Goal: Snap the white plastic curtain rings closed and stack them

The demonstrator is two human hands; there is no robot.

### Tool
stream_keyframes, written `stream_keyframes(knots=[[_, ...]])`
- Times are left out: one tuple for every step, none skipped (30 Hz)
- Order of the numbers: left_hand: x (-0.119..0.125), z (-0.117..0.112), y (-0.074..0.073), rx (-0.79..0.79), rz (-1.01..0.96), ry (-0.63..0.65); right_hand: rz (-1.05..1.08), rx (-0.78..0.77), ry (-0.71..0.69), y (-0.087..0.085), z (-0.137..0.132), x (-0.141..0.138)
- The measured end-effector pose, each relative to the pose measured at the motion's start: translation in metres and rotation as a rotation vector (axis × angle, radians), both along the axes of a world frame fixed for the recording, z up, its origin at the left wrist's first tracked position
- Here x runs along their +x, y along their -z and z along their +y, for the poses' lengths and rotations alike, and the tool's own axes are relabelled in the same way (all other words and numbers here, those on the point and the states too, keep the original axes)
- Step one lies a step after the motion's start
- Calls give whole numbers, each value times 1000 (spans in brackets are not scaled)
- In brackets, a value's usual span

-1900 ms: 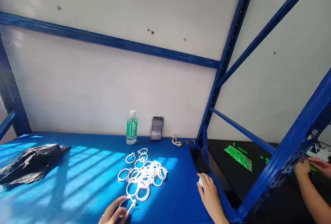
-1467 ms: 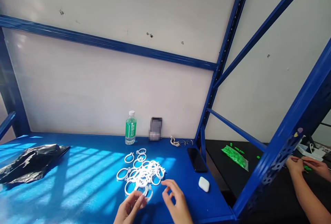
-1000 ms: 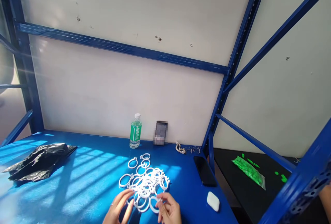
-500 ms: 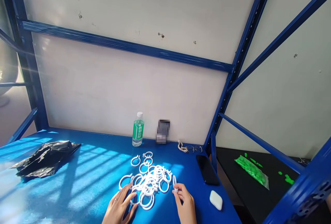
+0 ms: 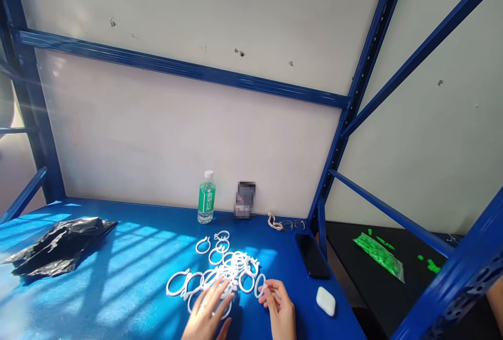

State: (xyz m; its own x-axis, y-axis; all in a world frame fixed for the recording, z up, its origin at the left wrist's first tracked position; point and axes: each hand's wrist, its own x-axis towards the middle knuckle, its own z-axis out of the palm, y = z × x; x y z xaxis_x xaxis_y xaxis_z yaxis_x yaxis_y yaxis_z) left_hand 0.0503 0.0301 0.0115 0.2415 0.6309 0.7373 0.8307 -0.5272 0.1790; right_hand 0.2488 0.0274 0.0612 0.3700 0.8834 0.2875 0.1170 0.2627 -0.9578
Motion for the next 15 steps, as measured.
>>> stream_keyframes(knots=[[15, 2, 0, -35, 48, 46, 13, 4, 7, 0, -1, -1], [29, 6, 1, -69, 96, 99, 25, 7, 21, 1, -1, -1], [41, 11, 2, -100, 138, 167, 39, 9, 41, 1, -2, 0], [52, 16, 3, -118, 183, 245, 55, 9, 65, 2, -2, 1], [62, 21, 4, -126, 221, 311, 72, 7, 89, 2, -1, 3], [70, 26, 6, -132, 222, 317, 89, 4, 112, 3, -1, 5], [76, 30, 7, -138, 195, 284, 103, -1, 132, 4, -1, 7], [81, 34, 8, -142, 177, 256, 113, -5, 149, 4, 0, 8], [84, 36, 10, -148, 159, 221, 118, -9, 159, 5, 0, 9], [85, 38, 11, -153, 154, 204, 120, -12, 163, 5, 0, 10], [85, 38, 12, -159, 158, 198, 120, -14, 162, 4, 0, 10], [82, 38, 13, -165, 159, 189, 121, -15, 155, 4, 0, 9], [78, 38, 13, -172, 153, 171, 123, -16, 143, 3, 0, 9], [72, 37, 14, -177, 138, 142, 126, -17, 125, 1, 0, 8], [64, 36, 14, -177, 121, 102, 130, -20, 104, 0, 0, 7]])
